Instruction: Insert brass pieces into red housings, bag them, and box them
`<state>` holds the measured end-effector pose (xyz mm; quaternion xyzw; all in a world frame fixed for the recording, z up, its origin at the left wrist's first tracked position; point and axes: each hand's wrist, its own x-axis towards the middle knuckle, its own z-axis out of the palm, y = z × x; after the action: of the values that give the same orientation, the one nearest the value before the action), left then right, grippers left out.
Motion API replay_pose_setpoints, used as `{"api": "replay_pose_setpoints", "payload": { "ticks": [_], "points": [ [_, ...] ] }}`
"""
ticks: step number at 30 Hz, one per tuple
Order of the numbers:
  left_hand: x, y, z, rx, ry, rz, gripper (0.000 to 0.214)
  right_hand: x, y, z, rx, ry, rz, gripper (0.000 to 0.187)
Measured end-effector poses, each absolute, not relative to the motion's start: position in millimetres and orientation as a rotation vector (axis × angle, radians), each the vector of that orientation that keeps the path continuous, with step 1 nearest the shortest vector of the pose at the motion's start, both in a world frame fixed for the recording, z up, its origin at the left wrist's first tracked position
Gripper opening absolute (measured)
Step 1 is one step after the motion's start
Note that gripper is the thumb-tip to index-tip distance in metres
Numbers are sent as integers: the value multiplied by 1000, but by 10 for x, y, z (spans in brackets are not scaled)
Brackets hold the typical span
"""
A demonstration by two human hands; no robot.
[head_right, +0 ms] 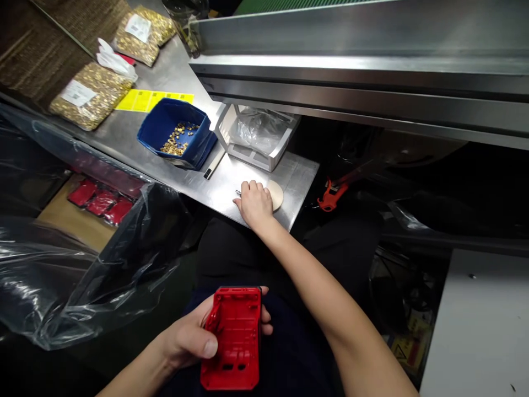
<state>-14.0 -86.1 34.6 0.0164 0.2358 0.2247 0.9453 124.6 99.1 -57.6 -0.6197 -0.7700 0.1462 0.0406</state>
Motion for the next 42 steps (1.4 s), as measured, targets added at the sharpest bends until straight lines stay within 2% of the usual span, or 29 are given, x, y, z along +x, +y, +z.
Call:
{"api": "replay_pose_setpoints", "payload": {
  "ticks": [8,14,19,26,42],
  "points": [
    [-165,-846,320,42,467,446,87,1236,912,-391,-1881,-2326,558,15],
    [-258,-850,359,36,260,434,91,1682,397,165,-1333,-1698,1449,15],
    [-312,-894,360,62,202,403,94,2213,-246,558,-1170,-1500,1739,14],
    [-268,-851,418,152,256,352,88,2382,-742,656,-1106,-1467,1698,22],
    [-170,-851,437,207,290,296,84,2453,-800,598,-1054,-1499,1604,18]
  ]
}}
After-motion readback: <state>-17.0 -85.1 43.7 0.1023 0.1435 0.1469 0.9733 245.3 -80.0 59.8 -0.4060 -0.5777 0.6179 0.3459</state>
